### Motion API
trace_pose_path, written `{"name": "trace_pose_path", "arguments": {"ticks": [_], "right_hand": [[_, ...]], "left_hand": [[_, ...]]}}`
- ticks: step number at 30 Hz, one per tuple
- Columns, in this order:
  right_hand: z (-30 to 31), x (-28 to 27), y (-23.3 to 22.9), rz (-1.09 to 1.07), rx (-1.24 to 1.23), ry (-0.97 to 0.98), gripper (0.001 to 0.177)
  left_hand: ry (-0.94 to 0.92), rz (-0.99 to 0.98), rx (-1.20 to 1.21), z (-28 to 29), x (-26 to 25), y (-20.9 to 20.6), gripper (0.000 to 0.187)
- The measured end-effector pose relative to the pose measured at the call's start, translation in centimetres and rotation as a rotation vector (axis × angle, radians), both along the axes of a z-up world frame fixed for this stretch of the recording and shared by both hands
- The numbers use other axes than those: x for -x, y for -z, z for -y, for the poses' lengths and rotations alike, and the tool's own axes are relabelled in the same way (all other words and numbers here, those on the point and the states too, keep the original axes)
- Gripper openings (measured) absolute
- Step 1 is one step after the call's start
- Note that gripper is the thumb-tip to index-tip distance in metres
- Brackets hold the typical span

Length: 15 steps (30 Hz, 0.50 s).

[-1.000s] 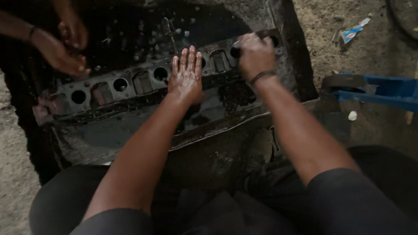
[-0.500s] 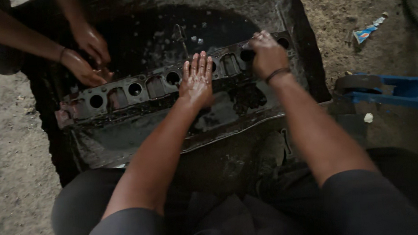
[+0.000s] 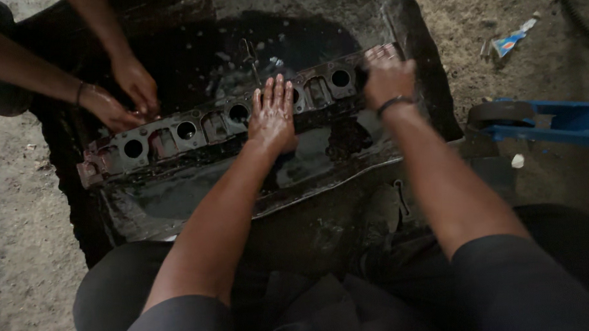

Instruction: The person scrubs a large, dark metal engine block with their hands in a water-filled basin. They rub the surface and the cylinder openings repeatedly to remove grime. Another person assists by scrubbing a different section of the same engine block.

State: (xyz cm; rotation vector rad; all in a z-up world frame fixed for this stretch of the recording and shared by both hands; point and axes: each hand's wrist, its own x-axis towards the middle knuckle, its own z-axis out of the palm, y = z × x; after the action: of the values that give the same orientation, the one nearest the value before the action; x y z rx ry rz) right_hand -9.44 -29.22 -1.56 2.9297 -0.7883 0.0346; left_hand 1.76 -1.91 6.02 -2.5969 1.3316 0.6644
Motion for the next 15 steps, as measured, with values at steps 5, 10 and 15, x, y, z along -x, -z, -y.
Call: {"name": "trace_pose_path", "arguments": {"ticks": [5,10,15], "right_hand": [[0.3,0.2,-0.9,-0.016,0.030,0.054,0.052],[-2.5,-0.6,-2.4,-0.038,-0.076,0.005,0.047],[1.7,0.4,-5.0,-0.170,-0.171,0.212,0.044]], "left_hand": [[-0.018,-0.031,-0.035,0.2,0.0,-0.7,0.126],[-0.009,0.007,-0.017,0.2,0.1,-0.1,0.120],[-0.021,-0.012,0.010,0.0,-0.1,1.7,0.114]]}}
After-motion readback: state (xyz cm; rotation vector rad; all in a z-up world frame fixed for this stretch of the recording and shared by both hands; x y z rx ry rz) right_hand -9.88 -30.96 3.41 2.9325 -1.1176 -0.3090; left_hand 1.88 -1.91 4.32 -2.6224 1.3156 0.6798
